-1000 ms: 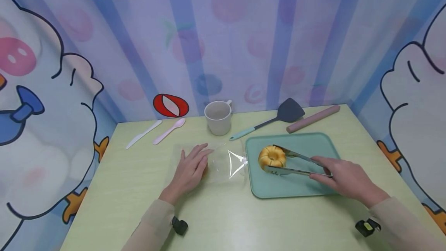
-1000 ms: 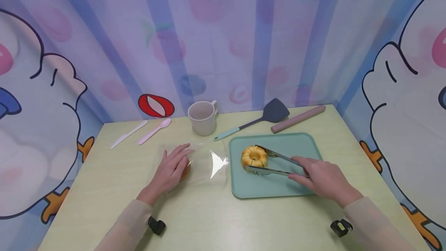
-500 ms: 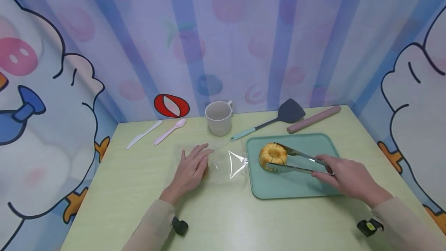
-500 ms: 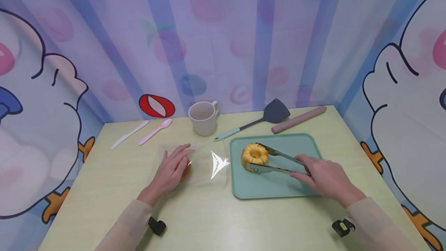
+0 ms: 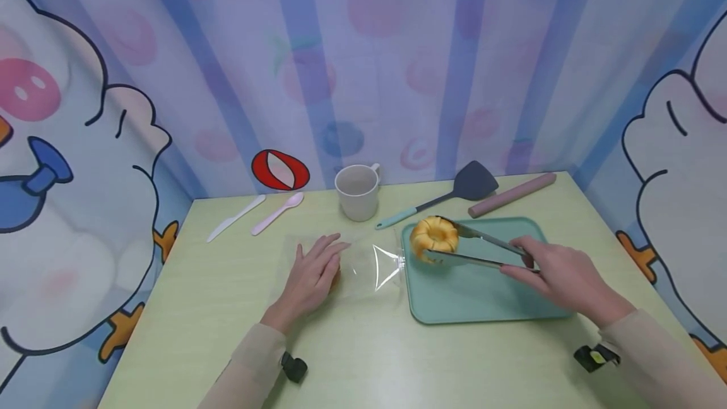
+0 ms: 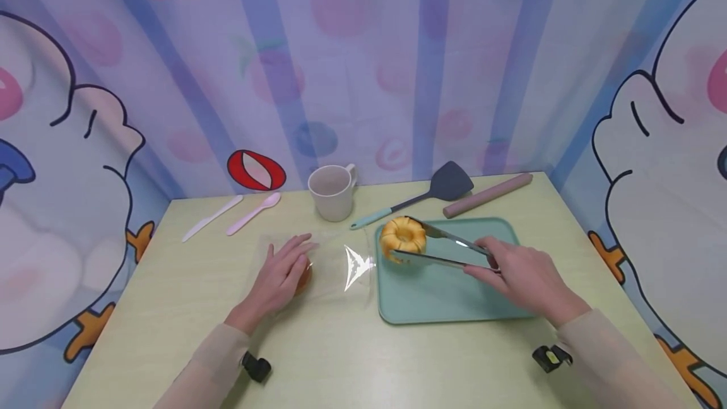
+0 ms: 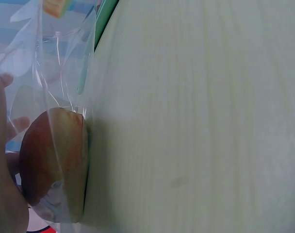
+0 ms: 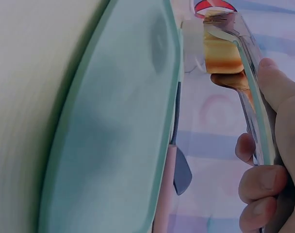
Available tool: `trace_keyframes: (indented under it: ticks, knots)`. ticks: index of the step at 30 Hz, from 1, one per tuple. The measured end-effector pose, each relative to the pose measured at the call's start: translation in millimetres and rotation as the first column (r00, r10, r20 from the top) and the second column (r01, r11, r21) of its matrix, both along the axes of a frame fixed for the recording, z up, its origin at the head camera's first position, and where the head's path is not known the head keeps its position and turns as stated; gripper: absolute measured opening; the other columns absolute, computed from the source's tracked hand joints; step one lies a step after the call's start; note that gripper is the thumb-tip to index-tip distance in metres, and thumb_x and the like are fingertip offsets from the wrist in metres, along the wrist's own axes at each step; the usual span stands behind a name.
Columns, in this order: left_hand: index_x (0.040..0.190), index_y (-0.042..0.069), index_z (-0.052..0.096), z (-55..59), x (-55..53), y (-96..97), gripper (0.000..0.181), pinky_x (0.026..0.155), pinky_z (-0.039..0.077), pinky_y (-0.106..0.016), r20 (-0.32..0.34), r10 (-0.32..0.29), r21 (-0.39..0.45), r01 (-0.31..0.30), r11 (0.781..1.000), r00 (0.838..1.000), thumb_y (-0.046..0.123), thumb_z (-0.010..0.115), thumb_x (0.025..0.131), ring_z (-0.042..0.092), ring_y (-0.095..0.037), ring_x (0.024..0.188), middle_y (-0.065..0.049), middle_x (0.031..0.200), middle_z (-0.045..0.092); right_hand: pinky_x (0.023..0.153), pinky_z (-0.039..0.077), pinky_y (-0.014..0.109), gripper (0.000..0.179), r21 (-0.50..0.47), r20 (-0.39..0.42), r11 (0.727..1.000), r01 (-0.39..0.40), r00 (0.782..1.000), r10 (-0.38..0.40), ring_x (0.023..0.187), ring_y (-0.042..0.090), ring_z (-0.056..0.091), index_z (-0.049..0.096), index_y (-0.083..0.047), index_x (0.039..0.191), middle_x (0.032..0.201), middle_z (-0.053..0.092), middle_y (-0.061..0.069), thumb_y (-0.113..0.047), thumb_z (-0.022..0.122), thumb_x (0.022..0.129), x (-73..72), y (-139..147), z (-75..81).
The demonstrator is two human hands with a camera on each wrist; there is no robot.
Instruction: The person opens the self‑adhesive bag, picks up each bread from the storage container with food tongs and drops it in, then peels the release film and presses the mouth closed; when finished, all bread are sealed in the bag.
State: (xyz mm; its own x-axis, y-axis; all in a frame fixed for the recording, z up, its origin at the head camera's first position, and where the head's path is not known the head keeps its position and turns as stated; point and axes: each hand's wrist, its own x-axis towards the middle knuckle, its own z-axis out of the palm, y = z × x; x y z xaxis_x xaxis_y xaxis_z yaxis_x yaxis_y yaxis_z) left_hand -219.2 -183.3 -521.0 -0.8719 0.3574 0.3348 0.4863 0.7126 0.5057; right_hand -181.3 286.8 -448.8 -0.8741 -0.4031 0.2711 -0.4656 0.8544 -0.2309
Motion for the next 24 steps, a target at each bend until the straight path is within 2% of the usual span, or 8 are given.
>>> trace_keyframes:
  ticks: [7,14,18,24]
  knots:
    - [0.147,0.026,0.061,1.1,0.6,0.7,0.038,0.116,0.012,-0.083,0.005,0.007,0.004,-0.007,1.0,1.0,0.028,0.043,0.113,0.041,-0.042,0.151,-0.01,0.16,0.05,0.043,0.028,0.022,0.039,-0.017,-0.122,0.998,-0.053,0.991,0.051,0.049,-0.004,0.029,0.064,-0.015,0.117,0.076,0.049,-0.017,-0.04,0.08,0.093,-5.9,-15,7.2]
    - [0.148,0.028,0.06,4.1,1.7,2.0,0.039,0.116,0.011,-0.082,0.014,0.026,-0.011,-0.026,1.0,1.0,0.028,0.043,0.113,0.038,-0.042,0.152,-0.008,0.161,0.049,0.045,0.027,0.02,0.041,-0.01,-0.197,0.993,-0.122,0.973,0.117,0.051,-0.005,0.028,0.065,-0.016,0.114,0.075,0.046,-0.017,-0.042,0.083,0.089,-13.7,-32,8.0]
    - [0.148,0.028,0.06,5.0,1.8,2.3,0.039,0.116,0.01,-0.083,0.009,0.034,-0.027,-0.034,0.999,0.999,0.03,0.04,0.114,0.038,-0.043,0.153,-0.008,0.161,0.049,0.046,0.027,0.019,0.043,0.011,-0.242,0.983,-0.184,0.953,0.181,0.053,-0.004,0.029,0.066,-0.014,0.115,0.076,0.047,-0.015,-0.048,0.079,0.091,-17.6,-40,4.2]
    - [0.148,0.028,0.06,4.0,1.2,2.4,0.04,0.115,0.011,-0.084,-0.003,0.039,-0.039,-0.039,0.998,0.999,0.031,0.039,0.114,0.038,-0.045,0.152,-0.008,0.16,0.05,0.046,0.028,0.017,0.051,0.048,-0.301,0.961,-0.271,0.914,0.273,0.054,-0.005,0.033,0.066,-0.014,0.115,0.076,0.056,-0.009,-0.061,0.065,0.098,-21.4,-51,-1.3]
